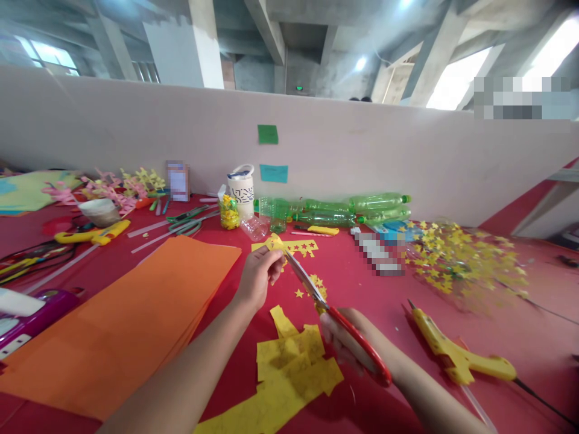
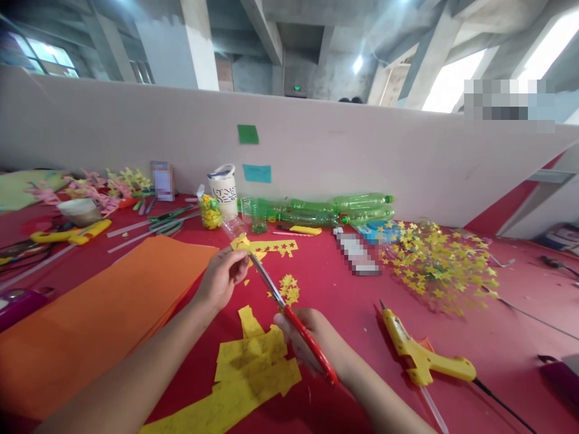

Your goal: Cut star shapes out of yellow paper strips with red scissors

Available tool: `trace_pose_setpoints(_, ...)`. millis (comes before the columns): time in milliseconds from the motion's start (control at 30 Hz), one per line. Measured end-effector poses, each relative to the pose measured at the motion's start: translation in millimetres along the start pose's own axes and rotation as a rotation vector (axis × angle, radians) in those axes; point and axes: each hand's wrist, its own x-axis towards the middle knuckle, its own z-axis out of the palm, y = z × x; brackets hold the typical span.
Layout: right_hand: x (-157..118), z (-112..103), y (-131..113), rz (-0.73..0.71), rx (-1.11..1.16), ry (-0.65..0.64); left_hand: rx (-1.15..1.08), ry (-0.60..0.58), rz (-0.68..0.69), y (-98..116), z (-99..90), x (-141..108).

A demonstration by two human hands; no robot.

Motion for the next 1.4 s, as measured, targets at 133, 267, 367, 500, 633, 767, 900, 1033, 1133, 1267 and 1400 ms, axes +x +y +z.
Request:
trace_pose_setpoints(133, 0.0, 0.6, -1.0, 0.007, 0.01, 0.003, -0.002, 0.001, -0.003, -0.8, -0.8, 0.3)
trace_pose_setpoints(267, -0.3, 0.7, -2.2, 0.038, 0.01, 0.017, -0.014, -0.009, -0.003, -1.3, -1.4, 0.9)
trace_pose_setpoints(367, -0.7, -0.1, -1.7, 0.039, -0.023, 0.015, -0.019, -0.007, -0.009, -0.2, -0.8, 1.0)
trace_pose_setpoints(500, -0.2, -1.5, 0.9, 0.019, -0.059, 0.007, -0.015, -0.003, -0.013, 1.1, -0.6, 1.1)
trace_pose_setpoints(633, 1.6, -2.9, 4.3, 0.072, -0.122, 0.03, 0.008, -0.013, -0.013, -0.2, -3.8, 2.4)
trace_pose_setpoints(767, 3.6, -5.1, 7.3, 0.105, -0.128, 0.023, 0.075, -0.002, 0.003, -1.8, -8.5, 4.6)
trace_pose_setpoints(900, 4.8, -7.0, 9.0, 0.109, -0.112, 0.026, 0.123, -0.012, 0.006, -1.5, -10.9, 5.9)
trace_pose_setpoints(1033, 6.6, -7.9, 13.3, 0.078, -0.089, 0.022, 0.154, -0.017, 0.006, -0.5, -11.4, 6.4)
trace_pose_setpoints(1133, 8.8, -8.1, 18.3, 0.082, -0.077, 0.013, 0.168, -0.015, 0.001, -0.4, -11.8, 6.7)
trace_pose_setpoints(1267, 10.5, -7.8, 21.6, 0.09, -0.052, 0.014, 0.17, -0.014, 0.002, -0.7, -12.3, 6.7)
trace_pose_setpoints(1400, 7.8, -8.7, 17.5, 0.059, -0.069, 0.009, 0.161, -0.018, 0.01, -0.7, -12.5, 6.5)
